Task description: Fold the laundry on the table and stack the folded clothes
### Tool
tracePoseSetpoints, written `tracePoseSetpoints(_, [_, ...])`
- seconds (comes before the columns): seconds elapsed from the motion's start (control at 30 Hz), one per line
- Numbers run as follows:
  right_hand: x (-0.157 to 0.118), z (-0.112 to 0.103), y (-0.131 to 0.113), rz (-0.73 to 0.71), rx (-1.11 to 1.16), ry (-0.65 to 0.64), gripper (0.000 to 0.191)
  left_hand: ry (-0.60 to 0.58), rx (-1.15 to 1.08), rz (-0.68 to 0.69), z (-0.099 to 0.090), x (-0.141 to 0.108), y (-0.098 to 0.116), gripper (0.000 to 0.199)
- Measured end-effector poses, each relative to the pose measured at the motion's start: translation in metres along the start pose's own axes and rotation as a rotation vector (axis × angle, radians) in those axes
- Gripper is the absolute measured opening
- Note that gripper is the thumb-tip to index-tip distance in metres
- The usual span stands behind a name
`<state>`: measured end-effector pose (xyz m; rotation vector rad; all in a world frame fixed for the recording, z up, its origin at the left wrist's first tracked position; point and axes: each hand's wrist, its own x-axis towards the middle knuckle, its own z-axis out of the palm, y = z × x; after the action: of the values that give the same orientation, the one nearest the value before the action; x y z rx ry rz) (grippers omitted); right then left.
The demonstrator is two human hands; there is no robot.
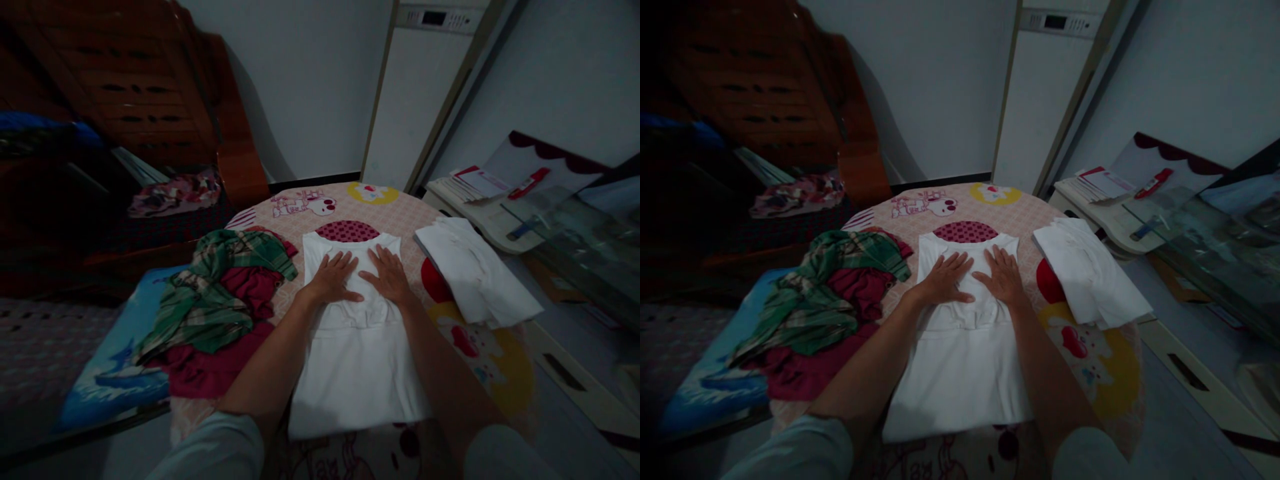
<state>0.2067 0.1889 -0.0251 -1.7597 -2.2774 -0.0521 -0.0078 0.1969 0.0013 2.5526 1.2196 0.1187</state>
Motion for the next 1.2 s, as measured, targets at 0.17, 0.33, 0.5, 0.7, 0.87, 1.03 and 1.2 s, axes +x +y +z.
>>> tracePoseSetpoints(0.17, [-0.002, 0.000, 0.002, -0.020, 0.038, -0.027, 0.084, -0.052, -0.001, 0.003, -0.004, -0.001, 0.000, 0.113])
tracePoseSetpoints(0.33, [-0.001, -0.001, 0.001, -0.011, 0.080, -0.062, 0.089, -0.081, -0.009, -0.004, -0.003, 0.000, -0.001, 0.114])
tracePoseSetpoints(0.5, [0.008, -0.010, 0.007, 0.001, 0.208, -0.106, 0.069, -0.120, -0.057, 0.000, -0.011, 0.005, -0.006, 0.114])
tracePoseSetpoints(0.7, [-0.035, -0.043, 0.024, -0.123, 0.420, 0.023, 0.037, -0.067, -0.263, -0.011, -0.058, -0.028, -0.011, 0.064])
tracePoseSetpoints(0.87, [-0.109, -0.051, 0.015, -0.110, 0.283, 0.076, 0.026, -0.213, -0.171, 0.035, -0.063, -0.074, 0.019, 0.023])
tracePoseSetpoints(1.03, [-0.137, -0.052, -0.006, -0.124, 0.170, 0.071, 0.024, -0.166, 0.033, -0.050, -0.039, -0.093, 0.050, 0.019])
tracePoseSetpoints(1.2, [-0.128, -0.059, -0.019, -0.141, 0.075, -0.027, 0.029, -0.087, 0.032, -0.111, -0.024, -0.105, 0.054, 0.031])
